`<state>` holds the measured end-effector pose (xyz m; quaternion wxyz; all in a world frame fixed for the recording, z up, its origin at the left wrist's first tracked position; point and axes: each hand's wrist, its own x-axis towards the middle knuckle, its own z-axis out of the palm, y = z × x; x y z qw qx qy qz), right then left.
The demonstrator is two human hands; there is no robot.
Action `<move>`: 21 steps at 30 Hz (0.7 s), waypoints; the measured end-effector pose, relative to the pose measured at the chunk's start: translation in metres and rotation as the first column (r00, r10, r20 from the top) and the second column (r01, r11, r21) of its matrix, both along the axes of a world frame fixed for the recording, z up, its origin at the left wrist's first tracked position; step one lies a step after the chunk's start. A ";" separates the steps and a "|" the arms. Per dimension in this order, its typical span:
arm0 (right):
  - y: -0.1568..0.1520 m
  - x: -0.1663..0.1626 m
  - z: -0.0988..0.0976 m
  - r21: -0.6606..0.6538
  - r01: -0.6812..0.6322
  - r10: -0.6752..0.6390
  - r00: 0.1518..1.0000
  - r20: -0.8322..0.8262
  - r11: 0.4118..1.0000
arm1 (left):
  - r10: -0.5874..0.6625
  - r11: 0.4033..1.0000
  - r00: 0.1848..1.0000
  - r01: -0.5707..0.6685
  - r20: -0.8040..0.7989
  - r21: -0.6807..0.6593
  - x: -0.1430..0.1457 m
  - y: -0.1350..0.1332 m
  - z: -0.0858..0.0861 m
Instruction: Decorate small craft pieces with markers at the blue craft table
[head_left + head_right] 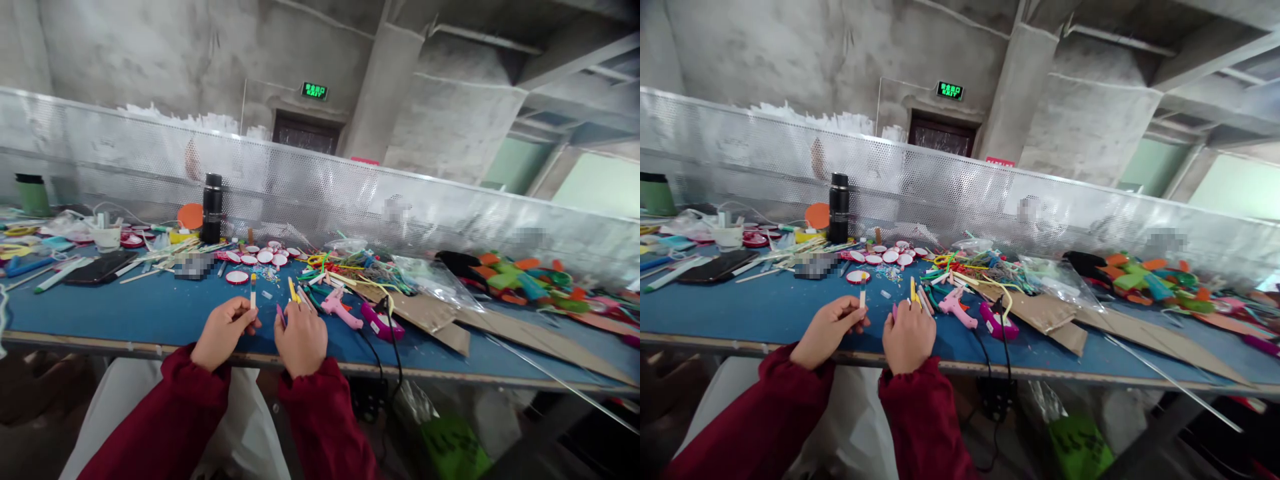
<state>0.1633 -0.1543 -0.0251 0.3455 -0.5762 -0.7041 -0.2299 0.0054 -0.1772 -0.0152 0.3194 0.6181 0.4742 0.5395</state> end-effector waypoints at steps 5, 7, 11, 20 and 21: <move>-0.014 0.013 0.038 0.077 -0.066 0.065 0.998 0.009 0.995 | -0.021 1.000 0.998 0.019 0.061 0.025 0.001 0.000 -0.001; -0.013 0.013 0.067 0.070 -0.099 0.096 0.995 0.037 0.993 | -0.015 1.000 0.994 0.013 0.110 0.018 0.001 0.001 -0.003; 0.023 -0.012 0.130 0.008 -0.261 0.258 0.958 0.126 0.965 | 0.013 1.000 0.973 -0.010 0.230 -0.014 0.000 0.001 -0.003; 0.194 -0.122 0.157 -0.374 -0.421 0.470 0.881 0.048 0.827 | -0.014 0.997 0.898 0.048 0.439 -0.068 -0.002 0.001 0.000; 0.205 -0.135 0.154 -0.370 -0.453 0.469 0.882 -0.053 0.811 | -0.024 0.995 0.890 0.066 0.456 -0.076 -0.002 0.002 -0.001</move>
